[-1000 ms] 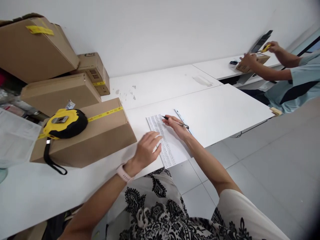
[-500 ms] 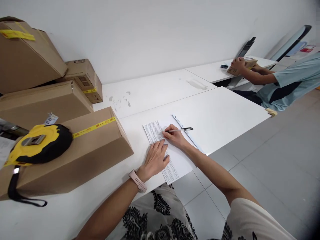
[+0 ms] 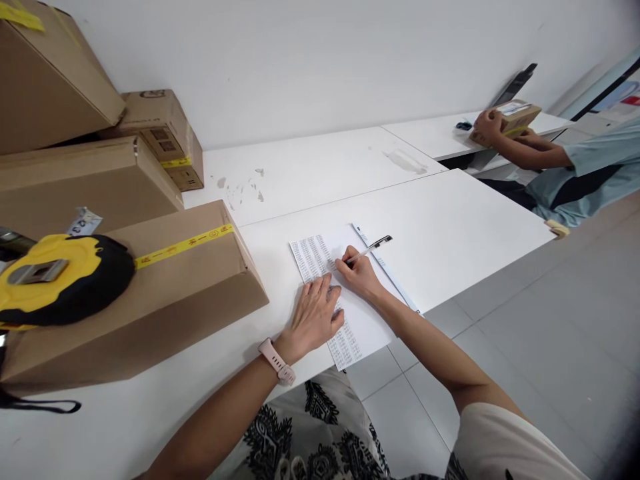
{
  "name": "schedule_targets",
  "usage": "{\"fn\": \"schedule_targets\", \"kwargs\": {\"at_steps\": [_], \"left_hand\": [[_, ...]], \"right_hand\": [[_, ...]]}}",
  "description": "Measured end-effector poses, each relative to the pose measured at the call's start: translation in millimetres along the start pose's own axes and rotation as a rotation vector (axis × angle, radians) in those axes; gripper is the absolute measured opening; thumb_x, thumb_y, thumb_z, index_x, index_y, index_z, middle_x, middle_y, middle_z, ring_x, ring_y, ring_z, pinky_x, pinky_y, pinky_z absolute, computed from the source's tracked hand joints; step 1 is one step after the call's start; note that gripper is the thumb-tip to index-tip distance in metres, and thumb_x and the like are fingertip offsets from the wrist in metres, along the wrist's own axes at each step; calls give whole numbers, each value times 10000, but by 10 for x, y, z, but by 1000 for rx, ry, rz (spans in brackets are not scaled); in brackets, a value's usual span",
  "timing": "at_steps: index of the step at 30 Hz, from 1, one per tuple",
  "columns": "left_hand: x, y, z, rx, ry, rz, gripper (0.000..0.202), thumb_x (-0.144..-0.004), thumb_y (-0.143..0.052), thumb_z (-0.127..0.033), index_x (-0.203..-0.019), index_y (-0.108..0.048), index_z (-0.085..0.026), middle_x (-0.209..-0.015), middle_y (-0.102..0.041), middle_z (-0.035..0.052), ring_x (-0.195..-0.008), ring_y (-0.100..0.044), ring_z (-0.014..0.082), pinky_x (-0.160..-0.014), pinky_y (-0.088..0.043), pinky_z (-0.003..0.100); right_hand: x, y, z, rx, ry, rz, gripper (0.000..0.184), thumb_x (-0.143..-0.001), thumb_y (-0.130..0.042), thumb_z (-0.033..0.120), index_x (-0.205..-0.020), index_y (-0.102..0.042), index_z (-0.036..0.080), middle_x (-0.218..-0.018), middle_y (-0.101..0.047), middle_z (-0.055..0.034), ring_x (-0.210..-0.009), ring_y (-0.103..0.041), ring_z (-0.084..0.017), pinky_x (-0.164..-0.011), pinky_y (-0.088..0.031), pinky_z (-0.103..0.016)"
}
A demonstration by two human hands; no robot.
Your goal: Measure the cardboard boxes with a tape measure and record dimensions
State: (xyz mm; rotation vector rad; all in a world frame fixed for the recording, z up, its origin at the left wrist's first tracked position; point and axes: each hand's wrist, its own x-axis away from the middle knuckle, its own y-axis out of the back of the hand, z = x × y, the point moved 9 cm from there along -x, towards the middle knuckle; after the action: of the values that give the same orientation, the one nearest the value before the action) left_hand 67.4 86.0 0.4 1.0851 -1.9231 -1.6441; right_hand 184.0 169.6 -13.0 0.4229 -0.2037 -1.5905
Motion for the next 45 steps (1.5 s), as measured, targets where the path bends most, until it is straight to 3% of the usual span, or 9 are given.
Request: {"fn": "schedule_targets", "kwargs": {"at_steps": [45], "left_hand": [[-6, -29, 2, 4, -12, -16, 384, -929, -566, -281, -1271, -563, -106, -1478, -498, 251, -1290, -480, 369, -1036, -398, 529]], "right_hand": [[-29, -15, -52, 35, 36, 8, 220, -799, -589, 261, -678, -407, 238, -543, -366, 75, -537, -343, -112, -541, -267, -279]]}}
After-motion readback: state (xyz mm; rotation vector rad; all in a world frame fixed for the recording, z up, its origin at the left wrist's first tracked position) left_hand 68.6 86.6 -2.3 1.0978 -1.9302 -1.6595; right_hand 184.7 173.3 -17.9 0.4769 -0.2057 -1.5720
